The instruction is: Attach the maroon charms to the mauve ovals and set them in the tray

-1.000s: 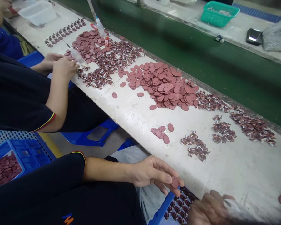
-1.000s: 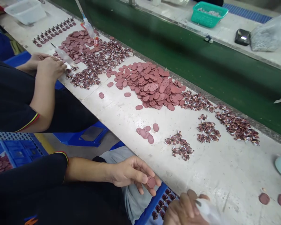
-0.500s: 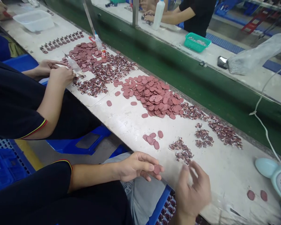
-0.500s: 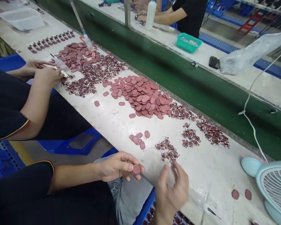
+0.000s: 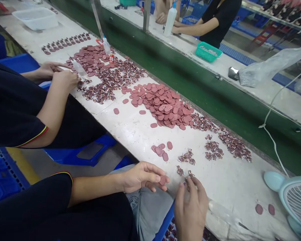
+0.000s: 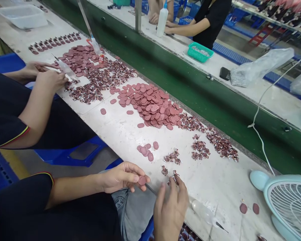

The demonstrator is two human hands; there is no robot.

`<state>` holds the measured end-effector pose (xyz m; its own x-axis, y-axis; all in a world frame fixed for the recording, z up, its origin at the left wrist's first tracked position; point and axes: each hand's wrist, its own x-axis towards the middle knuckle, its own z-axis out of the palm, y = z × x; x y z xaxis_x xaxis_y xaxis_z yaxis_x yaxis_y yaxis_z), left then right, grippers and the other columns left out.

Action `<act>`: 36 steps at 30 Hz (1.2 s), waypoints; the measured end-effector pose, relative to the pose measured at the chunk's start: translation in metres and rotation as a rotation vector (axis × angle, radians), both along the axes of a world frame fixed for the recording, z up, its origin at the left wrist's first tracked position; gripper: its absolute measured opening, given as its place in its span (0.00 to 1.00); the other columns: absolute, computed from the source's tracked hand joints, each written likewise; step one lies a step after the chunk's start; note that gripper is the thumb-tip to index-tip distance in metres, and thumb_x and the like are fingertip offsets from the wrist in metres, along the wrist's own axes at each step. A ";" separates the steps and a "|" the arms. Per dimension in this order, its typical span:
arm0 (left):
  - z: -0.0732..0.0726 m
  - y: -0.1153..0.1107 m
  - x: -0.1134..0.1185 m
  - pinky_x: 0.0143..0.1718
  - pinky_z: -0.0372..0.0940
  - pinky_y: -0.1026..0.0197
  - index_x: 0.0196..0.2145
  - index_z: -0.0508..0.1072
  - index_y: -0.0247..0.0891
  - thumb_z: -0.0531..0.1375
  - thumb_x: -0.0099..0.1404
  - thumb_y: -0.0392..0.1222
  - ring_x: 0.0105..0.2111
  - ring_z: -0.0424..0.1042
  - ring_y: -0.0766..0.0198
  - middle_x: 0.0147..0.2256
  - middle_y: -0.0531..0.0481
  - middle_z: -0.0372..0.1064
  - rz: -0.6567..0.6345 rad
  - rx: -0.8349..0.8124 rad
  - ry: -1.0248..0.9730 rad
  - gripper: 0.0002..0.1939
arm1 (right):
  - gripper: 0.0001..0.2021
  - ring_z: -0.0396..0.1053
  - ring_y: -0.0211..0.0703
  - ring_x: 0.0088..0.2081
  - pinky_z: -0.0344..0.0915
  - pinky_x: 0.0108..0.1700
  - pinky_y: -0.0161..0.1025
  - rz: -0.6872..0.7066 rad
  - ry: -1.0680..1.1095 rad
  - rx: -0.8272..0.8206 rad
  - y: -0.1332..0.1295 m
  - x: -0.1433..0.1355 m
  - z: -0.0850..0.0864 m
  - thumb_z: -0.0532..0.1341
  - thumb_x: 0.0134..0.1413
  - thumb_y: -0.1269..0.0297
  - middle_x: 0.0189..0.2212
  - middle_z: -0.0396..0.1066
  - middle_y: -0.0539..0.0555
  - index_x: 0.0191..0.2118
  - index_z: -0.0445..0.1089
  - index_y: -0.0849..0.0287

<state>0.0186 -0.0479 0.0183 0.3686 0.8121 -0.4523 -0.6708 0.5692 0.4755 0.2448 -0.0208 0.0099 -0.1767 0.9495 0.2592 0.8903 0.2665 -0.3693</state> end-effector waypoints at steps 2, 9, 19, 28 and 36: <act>0.001 0.000 0.001 0.30 0.69 0.69 0.41 0.82 0.32 0.76 0.55 0.44 0.41 0.83 0.57 0.49 0.36 0.80 -0.020 0.013 0.012 0.18 | 0.22 0.73 0.60 0.53 0.68 0.60 0.59 -0.120 -0.011 -0.036 0.015 0.003 0.012 0.57 0.64 0.50 0.49 0.76 0.65 0.51 0.76 0.62; 0.004 -0.005 0.005 0.32 0.69 0.69 0.44 0.81 0.29 0.74 0.58 0.43 0.43 0.83 0.56 0.50 0.37 0.80 -0.059 0.053 -0.004 0.19 | 0.20 0.73 0.55 0.39 0.65 0.44 0.51 -0.113 -0.173 -0.366 0.066 0.007 0.024 0.57 0.58 0.46 0.36 0.80 0.59 0.41 0.79 0.54; -0.005 -0.006 0.012 0.33 0.70 0.67 0.39 0.82 0.33 0.77 0.54 0.44 0.45 0.82 0.54 0.52 0.36 0.79 0.004 0.047 -0.015 0.18 | 0.17 0.78 0.57 0.46 0.72 0.53 0.56 -0.338 0.080 -0.233 0.043 -0.001 0.053 0.59 0.55 0.47 0.44 0.82 0.57 0.43 0.78 0.49; -0.018 -0.011 0.027 0.34 0.73 0.64 0.42 0.84 0.33 0.79 0.48 0.46 0.35 0.80 0.61 0.39 0.41 0.82 -0.004 0.024 0.021 0.24 | 0.15 0.80 0.48 0.29 0.81 0.34 0.45 -0.454 0.975 -0.423 -0.052 -0.047 0.039 0.74 0.40 0.48 0.29 0.83 0.46 0.37 0.81 0.42; -0.019 -0.009 0.033 0.35 0.72 0.63 0.38 0.83 0.32 0.80 0.44 0.47 0.32 0.78 0.63 0.36 0.42 0.81 -0.002 -0.015 0.057 0.25 | 0.17 0.80 0.40 0.32 0.79 0.41 0.35 -0.464 0.993 -0.454 -0.050 -0.048 0.042 0.75 0.39 0.49 0.32 0.84 0.45 0.38 0.81 0.44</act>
